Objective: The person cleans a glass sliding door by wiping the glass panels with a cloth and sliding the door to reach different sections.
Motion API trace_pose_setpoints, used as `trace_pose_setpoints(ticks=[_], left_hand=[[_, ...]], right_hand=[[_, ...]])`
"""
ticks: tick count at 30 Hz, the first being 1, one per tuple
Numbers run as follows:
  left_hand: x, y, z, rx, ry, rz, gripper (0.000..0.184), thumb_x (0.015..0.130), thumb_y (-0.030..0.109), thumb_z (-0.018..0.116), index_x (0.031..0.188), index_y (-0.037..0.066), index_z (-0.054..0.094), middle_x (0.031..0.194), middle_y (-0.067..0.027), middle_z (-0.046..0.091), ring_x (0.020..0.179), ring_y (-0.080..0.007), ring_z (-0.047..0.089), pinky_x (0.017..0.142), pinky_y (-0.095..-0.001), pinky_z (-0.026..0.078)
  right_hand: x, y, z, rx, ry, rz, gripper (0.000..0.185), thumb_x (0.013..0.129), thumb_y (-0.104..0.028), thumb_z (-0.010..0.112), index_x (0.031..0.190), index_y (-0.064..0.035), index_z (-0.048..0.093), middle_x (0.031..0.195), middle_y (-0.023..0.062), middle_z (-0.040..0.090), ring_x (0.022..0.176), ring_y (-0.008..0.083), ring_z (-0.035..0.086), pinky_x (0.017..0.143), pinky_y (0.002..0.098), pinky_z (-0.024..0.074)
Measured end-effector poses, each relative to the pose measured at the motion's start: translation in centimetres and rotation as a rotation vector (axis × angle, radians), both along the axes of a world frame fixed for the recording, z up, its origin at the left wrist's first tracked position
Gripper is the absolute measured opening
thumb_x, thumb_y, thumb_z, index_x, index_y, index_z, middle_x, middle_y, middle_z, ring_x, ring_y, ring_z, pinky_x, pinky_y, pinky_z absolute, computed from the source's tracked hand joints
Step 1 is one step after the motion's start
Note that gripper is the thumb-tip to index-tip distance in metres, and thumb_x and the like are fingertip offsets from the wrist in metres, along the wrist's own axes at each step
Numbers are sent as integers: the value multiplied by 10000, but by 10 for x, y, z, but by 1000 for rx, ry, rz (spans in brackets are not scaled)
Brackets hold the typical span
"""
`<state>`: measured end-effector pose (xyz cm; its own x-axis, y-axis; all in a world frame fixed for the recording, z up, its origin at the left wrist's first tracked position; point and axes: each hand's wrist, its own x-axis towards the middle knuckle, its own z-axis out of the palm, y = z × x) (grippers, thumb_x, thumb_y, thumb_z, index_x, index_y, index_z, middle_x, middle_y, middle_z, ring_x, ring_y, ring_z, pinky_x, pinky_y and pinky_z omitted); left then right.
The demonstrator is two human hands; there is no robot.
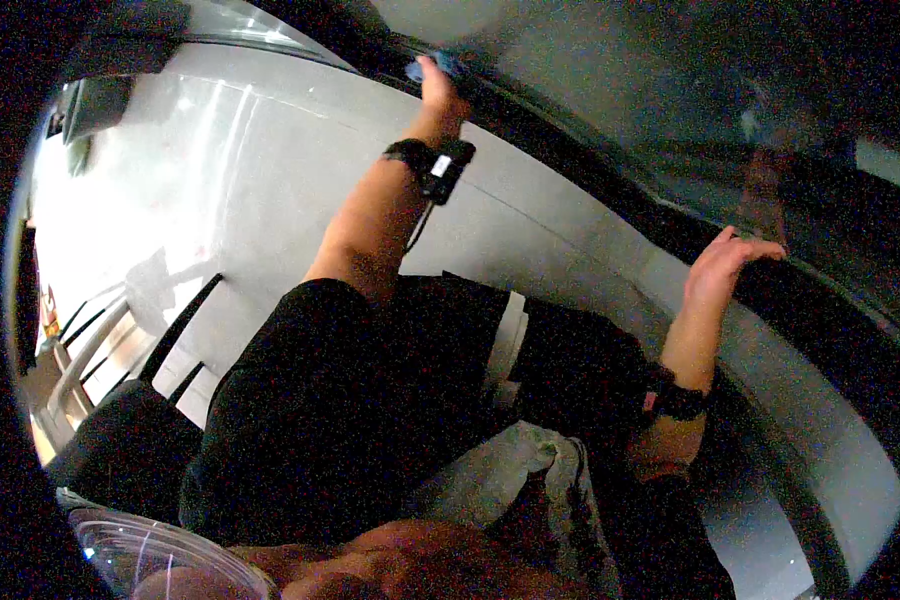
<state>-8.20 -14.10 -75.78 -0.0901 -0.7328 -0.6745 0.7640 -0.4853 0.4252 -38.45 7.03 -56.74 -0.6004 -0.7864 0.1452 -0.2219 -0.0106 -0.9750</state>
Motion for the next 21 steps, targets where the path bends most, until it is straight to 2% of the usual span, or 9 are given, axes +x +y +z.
trace_pose_setpoints(ticks=[3,7,11,12,14,16,17,19,21], left_hand=[[28,-23,-18,-99,10,152,853,813,689,327,1360,37,272,1357,-130,378,1228,-313,363,1028,-437,247],[26,-30,61,-203,-116,268,761,832,619,400,1312,32,328,1297,-115,432,1140,-274,435,955,-385,339],[4,-40,112,-352,-186,449,741,826,570,464,1316,38,300,1282,-148,429,1114,-291,448,943,-369,355],[-8,-30,181,-281,-138,712,295,855,197,584,1064,13,485,931,-69,538,841,-151,514,742,-286,420],[-17,-17,193,-604,-388,496,402,876,279,558,1150,1,458,1020,-92,549,909,-200,527,813,-304,418],[-37,3,220,-988,-864,362,525,859,329,554,1240,0,409,1124,-149,519,1032,-304,495,935,-408,368],[-41,13,227,-1068,-1273,340,567,832,335,570,1257,0,403,1166,-176,489,1077,-357,451,963,-475,316],[-40,17,226,-1205,-1729,295,627,780,346,602,1268,3,408,1223,-214,439,1129,-437,382,993,-569,231],[-39,9,205,-1382,-1804,264,665,728,355,635,1257,9,429,1254,-234,398,1145,-491,332,995,-625,164]], right_hand=[[-7,7,1,43,-37,33,814,844,-618,323,1373,-295,-204,1449,-79,-198,1342,112,-144,1088,447,-74],[-6,11,-4,44,54,73,766,863,-603,278,1375,-295,-202,1450,-76,-179,1339,101,-147,1088,429,-87],[-1,3,7,40,20,68,768,863,-608,269,1378,-283,-201,1454,-62,-170,1342,115,-147,1087,424,-85],[2,1,7,32,24,55,769,863,-610,265,1378,-280,-201,1454,-59,-173,1342,119,-147,1087,422,-85],[2,1,7,28,23,42,779,859,-617,260,1374,-272,-213,1451,-51,-194,1343,131,-154,1087,419,-83],[2,0,10,34,18,51,798,854,-627,256,1365,-261,-235,1445,-41,-228,1342,146,-166,1089,417,-81],[3,-1,11,54,11,28,803,853,-629,252,1362,-255,-243,1441,-36,-244,1341,151,-173,1089,416,-80],[5,-2,14,95,-3,-21,813,852,-633,245,1356,-241,-258,1432,-25,-276,1339,162,-187,1091,414,-76],[6,-2,10,70,32,-7,814,856,-629,243,1354,-226,-261,1428,-9,-287,1339,170,-189,1092,414,-71]])
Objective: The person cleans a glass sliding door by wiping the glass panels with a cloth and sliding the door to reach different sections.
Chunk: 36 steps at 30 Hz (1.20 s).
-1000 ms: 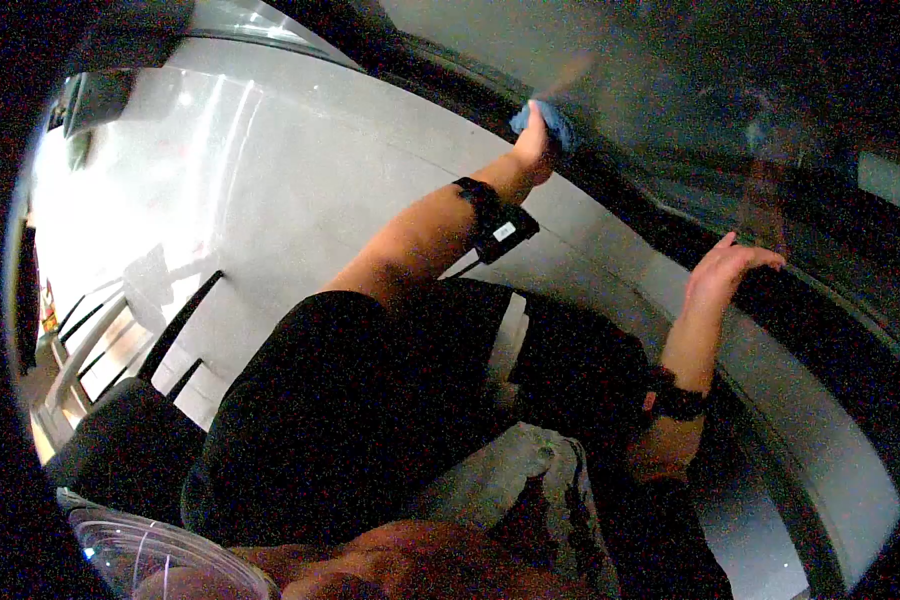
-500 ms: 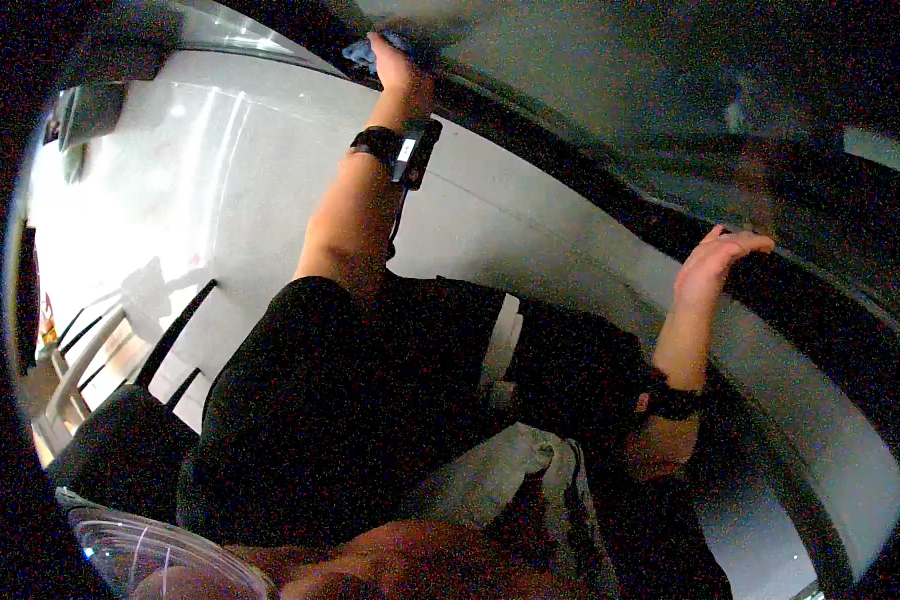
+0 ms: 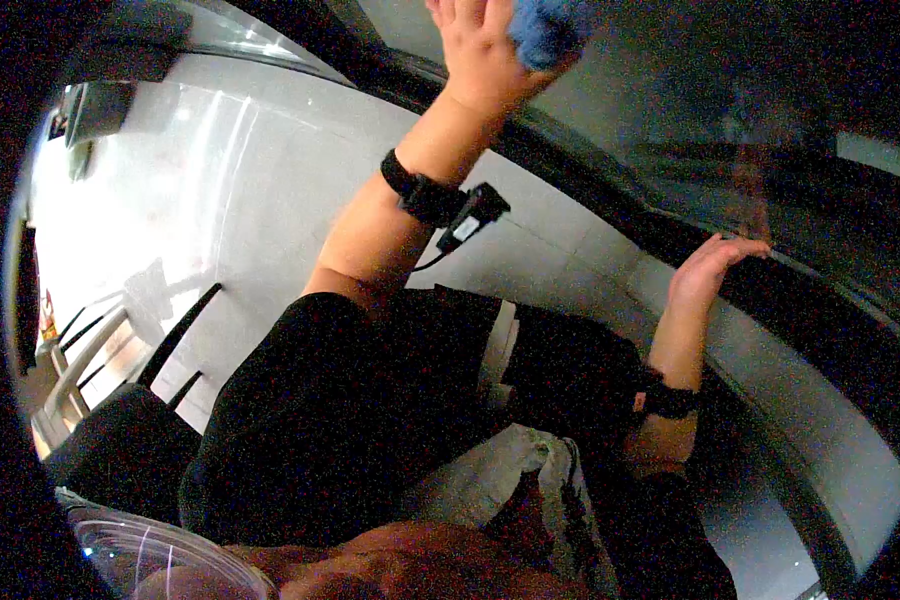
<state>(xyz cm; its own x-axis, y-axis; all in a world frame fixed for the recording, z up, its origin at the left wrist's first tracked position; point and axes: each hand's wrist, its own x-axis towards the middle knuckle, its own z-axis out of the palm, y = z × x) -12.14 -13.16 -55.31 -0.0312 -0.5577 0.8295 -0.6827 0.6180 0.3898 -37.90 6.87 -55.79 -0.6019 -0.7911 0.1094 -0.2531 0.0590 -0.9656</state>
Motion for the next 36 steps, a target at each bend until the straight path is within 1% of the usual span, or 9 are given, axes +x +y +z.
trace_pose_setpoints(ticks=[7,9,12,16,22,23,26,32,36], left_hand=[[32,-20,-150,343,-196,443,781,830,559,463,1331,-2,253,1266,-185,427,1094,-309,461,953,-373,349],[20,-10,-148,683,870,196,835,834,606,399,1302,-75,284,1253,-228,434,1099,-329,461,975,-388,325],[35,-21,-162,1436,1456,248,927,800,736,241,1188,-79,450,1148,-175,530,1005,-299,506,859,-389,394],[17,-20,-128,1288,1737,86,961,787,745,254,1222,-95,423,1239,-187,486,1090,-309,481,932,-361,358],[-23,6,-21,801,1455,-71,859,791,477,605,1317,-76,212,1335,-294,294,1234,-357,328,1027,-400,254],[-34,6,-18,649,1407,-407,516,716,264,678,1131,13,501,1016,-190,539,1003,-355,489,927,-474,353],[-48,40,11,368,281,-128,1064,443,306,817,1301,-20,278,1357,-318,137,1245,-466,186,1013,-626,138],[-19,18,-21,-265,-322,-130,458,628,218,630,1053,378,570,1039,108,538,1171,-181,399,864,-547,301],[29,-13,-133,34,-131,-7,482,764,214,595,1185,27,451,1070,-219,515,1034,-403,455,984,-539,292]], right_hand=[[0,3,4,-16,32,3,801,870,-615,236,1368,-201,-235,1445,40,-248,1348,183,-159,1096,388,-61],[-2,2,4,-6,33,-27,778,881,-603,220,1372,-198,-227,1451,46,-232,1351,189,-147,1097,377,-57],[-8,1,6,31,-57,-31,750,895,-584,199,1377,-186,-214,1454,51,-221,1354,197,-136,1098,368,-52],[-13,0,-5,29,-25,-48,748,899,-579,191,1383,-162,-197,1454,66,-219,1355,211,-133,1099,365,-45],[-3,1,6,6,30,-50,754,900,-578,190,1379,-153,-208,1452,75,-220,1355,224,-130,1098,373,-47],[-4,2,4,-2,47,-68,761,898,-583,193,1377,-151,-211,1453,73,-220,1356,221,-129,1098,372,-49],[0,0,2,-21,81,-119,785,890,-596,201,1373,-143,-219,1453,68,-222,1356,214,-125,1098,368,-53],[13,-1,0,-16,105,-174,813,881,-615,200,1368,-123,-226,1444,80,-241,1355,208,-129,1097,356,-54],[10,2,0,-29,127,-143,808,886,-609,193,1368,-111,-224,1446,86,-236,1355,207,-127,1098,347,-52]])
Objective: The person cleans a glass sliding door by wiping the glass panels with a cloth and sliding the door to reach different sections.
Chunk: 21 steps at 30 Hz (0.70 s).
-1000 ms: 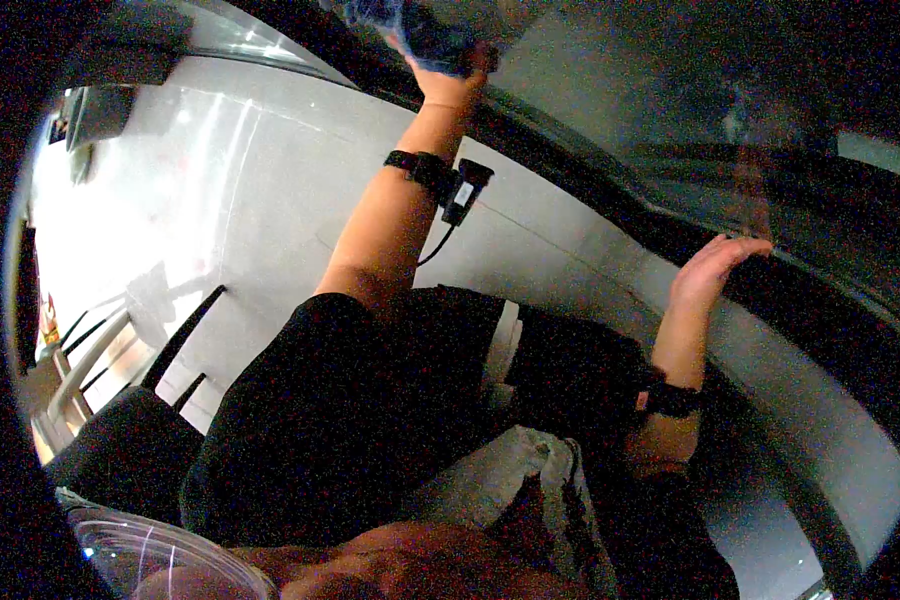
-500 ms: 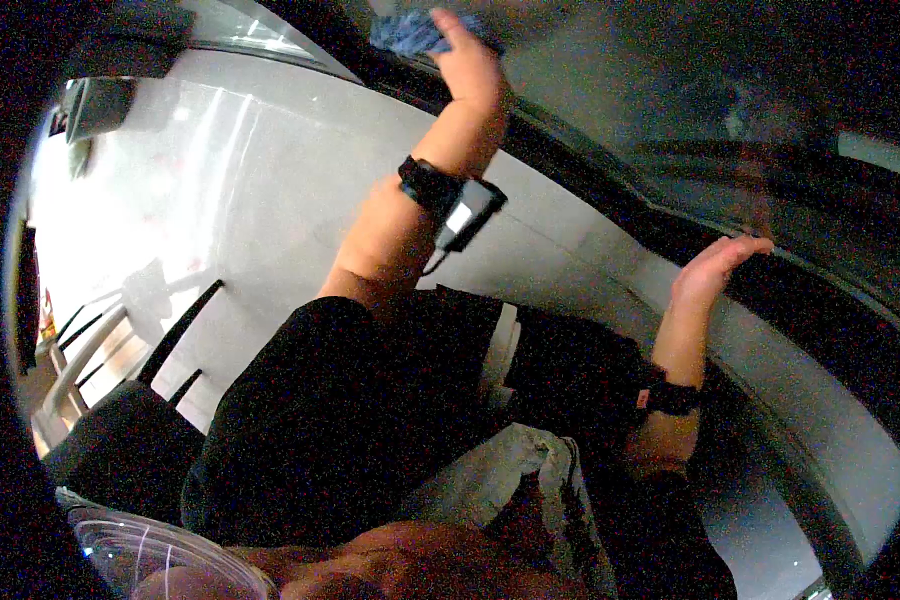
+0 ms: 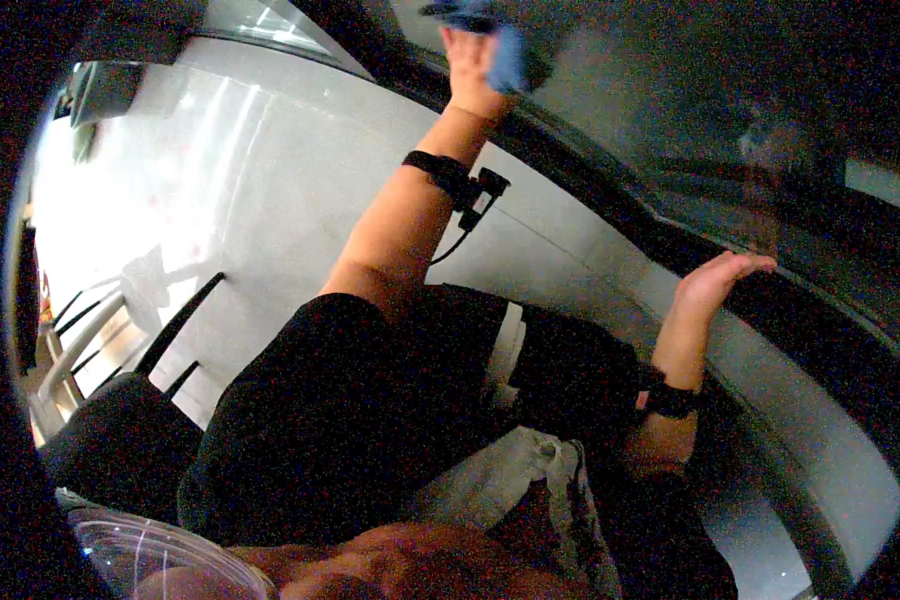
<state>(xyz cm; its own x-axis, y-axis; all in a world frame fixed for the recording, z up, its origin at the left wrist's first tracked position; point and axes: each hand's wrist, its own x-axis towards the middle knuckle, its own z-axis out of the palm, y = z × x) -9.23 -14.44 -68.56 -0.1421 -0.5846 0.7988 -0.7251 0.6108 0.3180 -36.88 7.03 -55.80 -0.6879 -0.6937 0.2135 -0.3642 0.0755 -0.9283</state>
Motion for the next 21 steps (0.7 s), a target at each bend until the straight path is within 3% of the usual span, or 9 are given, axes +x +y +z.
trace_pose_setpoints(ticks=[1,4,6,7,9,15,16,18,21], left_hand=[[-2,-5,10,-19,280,64,477,763,240,568,1191,61,456,1187,-221,459,1115,-417,404,981,-624,229],[-14,10,-24,552,472,311,636,808,441,552,1208,-43,449,1198,-216,500,1182,-376,397,962,-456,300],[-26,14,-21,860,1424,272,766,840,533,487,1227,-120,380,1236,-267,462,1160,-383,424,968,-391,321],[-19,7,-21,1271,1525,464,797,832,590,457,1238,-92,388,1233,-238,478,1096,-333,496,930,-352,365],[-21,9,6,1298,1695,449,764,848,572,448,1246,-78,390,1237,-215,483,1116,-316,482,939,-353,354],[-80,51,52,849,1465,-67,707,848,375,573,1300,-49,233,1204,-200,467,1092,-296,466,974,-331,314],[-80,63,55,843,1278,-182,809,765,320,673,1298,-58,196,1173,-200,475,1092,-330,445,984,-400,306],[-60,72,69,433,9,-144,667,623,227,709,1240,219,454,1184,-124,475,1174,-304,369,924,-587,279],[-59,57,84,-57,-279,-252,382,757,238,529,1113,374,555,1171,54,498,1229,-208,355,931,-641,223]], right_hand=[[1,1,1,1,14,17,806,887,-607,190,1368,-109,-223,1447,86,-232,1355,206,-126,1099,346,-52],[-2,-2,10,17,-89,44,803,890,-604,180,1373,-92,-206,1457,99,-196,1358,213,-111,1100,345,-51],[-2,0,12,16,-133,78,806,889,-606,178,1377,-81,-191,1462,108,-170,1359,218,-100,1100,347,-52],[-5,-1,11,12,-156,96,808,888,-608,177,1378,-76,-184,1465,112,-157,1360,221,-95,1100,349,-52],[-5,0,5,16,-102,46,808,888,-608,177,1379,-77,-184,1465,110,-159,1361,224,-88,1099,349,-50],[2,-1,6,43,4,8,799,888,-610,171,1373,-102,-208,1454,86,-212,1360,216,-101,1096,343,-53],[1,-2,3,35,47,-3,797,887,-610,169,1373,-104,-210,1452,82,-219,1359,212,-103,1096,343,-53],[11,-6,6,10,19,-30,797,889,-606,173,1374,-99,-205,1453,78,-218,1359,202,-103,1096,343,-55],[14,-7,7,-22,1,-88,830,875,-626,215,1393,-90,-150,1462,64,-192,1354,189,-113,1088,378,-62]])
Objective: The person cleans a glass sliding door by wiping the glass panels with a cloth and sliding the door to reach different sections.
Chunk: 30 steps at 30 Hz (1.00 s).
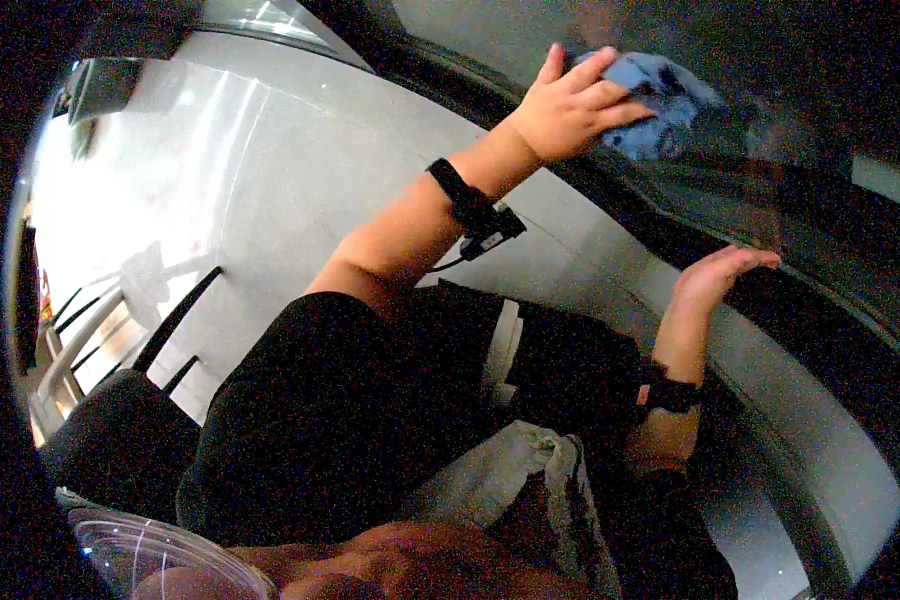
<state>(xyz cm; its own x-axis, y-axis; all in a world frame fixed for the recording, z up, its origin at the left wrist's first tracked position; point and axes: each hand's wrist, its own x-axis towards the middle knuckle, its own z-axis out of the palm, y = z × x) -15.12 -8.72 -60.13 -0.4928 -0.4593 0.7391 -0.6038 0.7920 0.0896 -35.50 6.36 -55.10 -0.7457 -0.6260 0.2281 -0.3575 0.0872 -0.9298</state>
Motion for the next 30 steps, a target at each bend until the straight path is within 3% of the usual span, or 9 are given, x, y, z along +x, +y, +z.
trace_pose_setpoints(ticks=[4,6,9,11,14,16,21,24,30], left_hand=[[15,-10,69,-144,32,66,432,680,235,601,1076,399,552,1197,116,488,1239,-151,360,930,-452,321],[34,-27,95,84,190,-53,369,734,263,642,1093,261,560,1232,15,483,1192,-199,417,957,-345,328],[59,-107,7,255,838,144,341,838,180,559,1154,80,477,1138,-136,474,980,-269,491,908,-419,375],[61,-89,31,483,1412,-307,309,904,217,485,1171,65,450,1095,-113,478,925,-235,494,883,-405,383],[64,-92,-46,569,1589,226,378,894,271,450,1268,220,447,1282,-35,446,1257,-244,341,1033,-477,235],[69,-97,-123,732,1708,138,600,896,472,410,1285,17,376,1323,-138,414,1187,-288,416,998,-368,307],[50,-37,-75,1641,1845,665,981,789,745,251,1280,-99,351,1345,-169,394,1179,-313,414,1017,-370,279],[19,-31,-104,1617,2125,255,969,783,751,247,1334,-45,299,1379,-131,359,1215,-289,376,1032,-355,260],[-28,10,-8,1818,1623,507,924,776,738,335,1173,-84,479,1253,-216,457,1059,-316,499,954,-322,339]], right_hand=[[-17,7,-15,-19,49,15,813,887,-608,232,1404,-87,-119,1467,53,-167,1352,173,-93,1087,373,-41],[-20,7,-12,-12,-89,17,790,901,-583,227,1403,-78,-116,1468,56,-166,1352,176,-91,1087,360,-44],[-15,7,-11,30,87,74,766,911,-559,202,1386,-81,-162,1455,72,-207,1352,201,-115,1091,347,-58],[-24,10,-19,139,200,114,823,882,-600,221,1362,-113,-236,1436,88,-261,1349,230,-150,1096,357,-65],[-21,13,-18,111,134,156,842,871,-613,233,1354,-124,-253,1428,86,-281,1346,229,-166,1095,361,-69],[-25,18,-22,122,152,191,844,870,-613,239,1354,-128,-253,1425,79,-291,1342,223,-180,1093,365,-73],[-28,23,-29,145,220,251,839,874,-602,259,1361,-138,-241,1416,45,-318,1332,201,-212,1088,373,-73],[-33,26,-37,156,241,263,818,884,-585,263,1366,-150,-234,1412,29,-330,1328,191,-223,1085,376,-70],[-30,25,-31,150,250,247,785,898,-568,245,1370,-155,-226,1411,29,-331,1328,188,-225,1085,378,-66]])
